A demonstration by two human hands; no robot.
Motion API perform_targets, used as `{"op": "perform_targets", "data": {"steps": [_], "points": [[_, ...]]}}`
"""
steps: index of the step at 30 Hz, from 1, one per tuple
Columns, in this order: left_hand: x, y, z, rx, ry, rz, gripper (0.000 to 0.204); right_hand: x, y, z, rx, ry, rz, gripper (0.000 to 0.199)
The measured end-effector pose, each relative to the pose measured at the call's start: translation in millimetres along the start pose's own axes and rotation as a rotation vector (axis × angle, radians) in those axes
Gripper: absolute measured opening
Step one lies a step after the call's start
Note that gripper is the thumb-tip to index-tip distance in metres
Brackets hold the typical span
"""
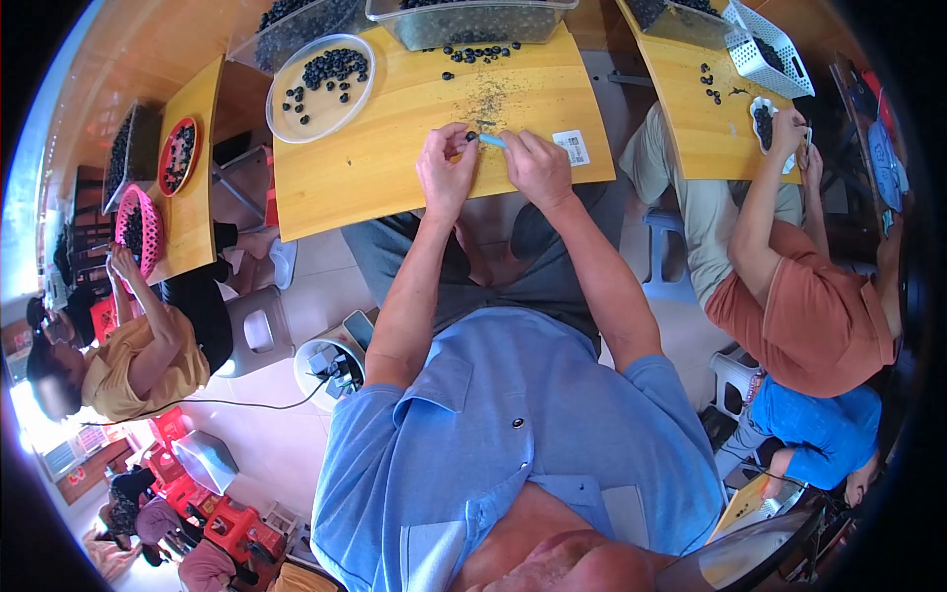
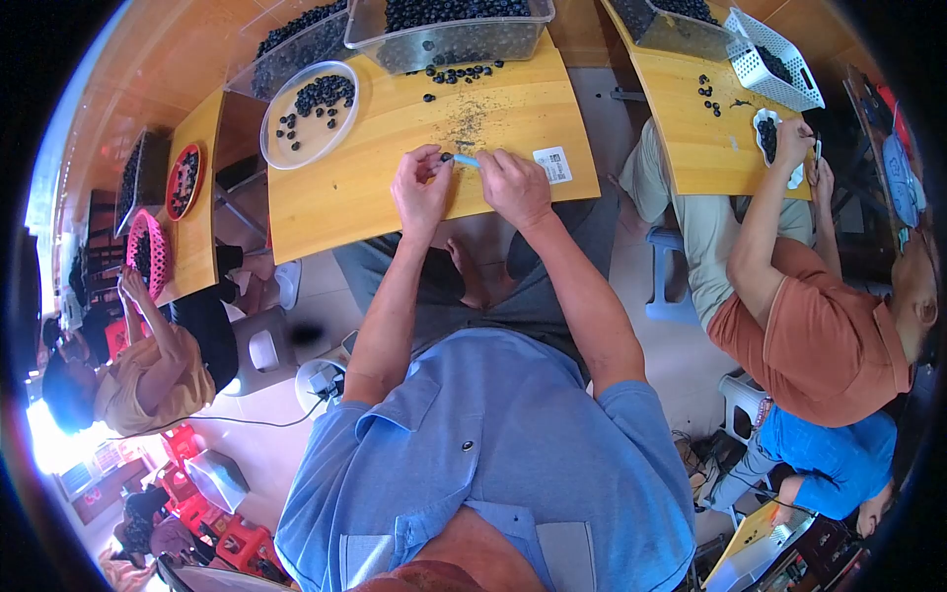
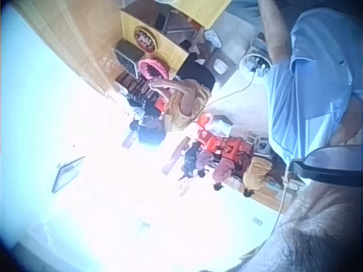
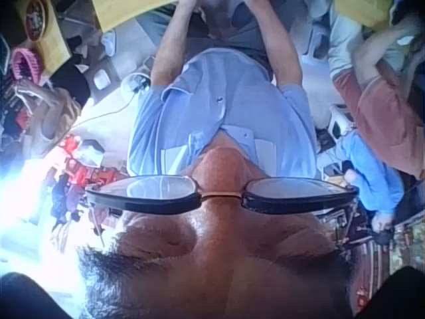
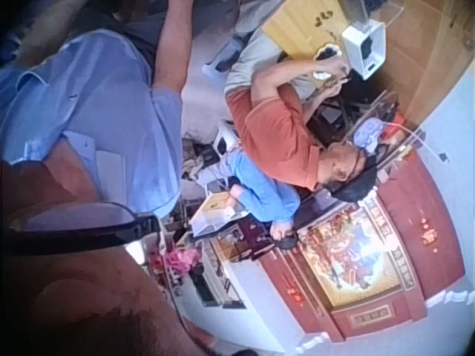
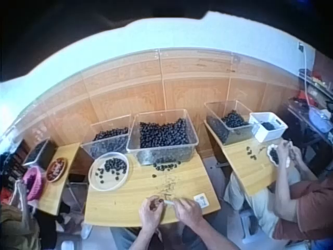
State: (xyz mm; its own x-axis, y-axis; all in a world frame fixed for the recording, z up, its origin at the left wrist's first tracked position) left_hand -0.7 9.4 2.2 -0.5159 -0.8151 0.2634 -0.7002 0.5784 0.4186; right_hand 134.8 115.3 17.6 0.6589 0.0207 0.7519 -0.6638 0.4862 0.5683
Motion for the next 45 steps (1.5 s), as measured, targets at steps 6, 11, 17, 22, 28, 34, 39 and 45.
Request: {"op": "perform_targets", "data": {"steps": [6,11,17,22,28,34,39,45], "points": [[5.8,0.2,-5.7,-0.05,-0.011,-0.059,0.025,-4.6,3.5,-0.1,-0.027,0.02,-0.03,0.014],[23.2,9.2,-7.0,-0.029,-0.048,-0.155,0.013,0.1,-4.1,-3.9,-0.096,-0.024,0.007,0.012],[116.2,109.5,7.8,-0.166,0.328,-0.367,0.013,-3.6,-5.6,-6.6,-0.089,-0.042,0.007,0.013],[108.6,144.6,4.5,-0.334,0.405,-0.09,0.021,-5.1,0.6,-4.6,-0.084,-0.026,-0.01,0.012],[10.5,132.3,23.5,-0.305,0.516,0.252,0.021,-3.0,-0.3,-4.8,-0.092,-0.027,-0.021,0.01],[-14.4,127.9,49.8,-0.14,0.539,0.261,0.021,-2.4,-0.2,-3.0,-0.105,-0.037,-0.011,0.007],[-5.6,119.0,46.4,-0.07,0.498,0.241,0.017,-2.9,-2.7,-6.5,-0.092,-0.008,-0.043,0.006],[26.6,86.6,40.3,0.121,0.236,0.054,0.019,-3.2,-1.7,-5.2,-0.072,0.01,-0.053,0.006]]}}
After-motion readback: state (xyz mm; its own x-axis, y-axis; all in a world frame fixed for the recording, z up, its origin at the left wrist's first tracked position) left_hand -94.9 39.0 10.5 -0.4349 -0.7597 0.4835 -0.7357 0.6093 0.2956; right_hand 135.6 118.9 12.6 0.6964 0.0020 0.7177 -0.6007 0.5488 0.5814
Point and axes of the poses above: each hand's wrist, its own y-axis towards the middle knuckle, its own x-axis out of the back of the hand, z = x × y, the point moved 3 cm from there along y, towards the middle knuckle, and after that the axes turned 5 degrees about -x, right-handed, at the moved point
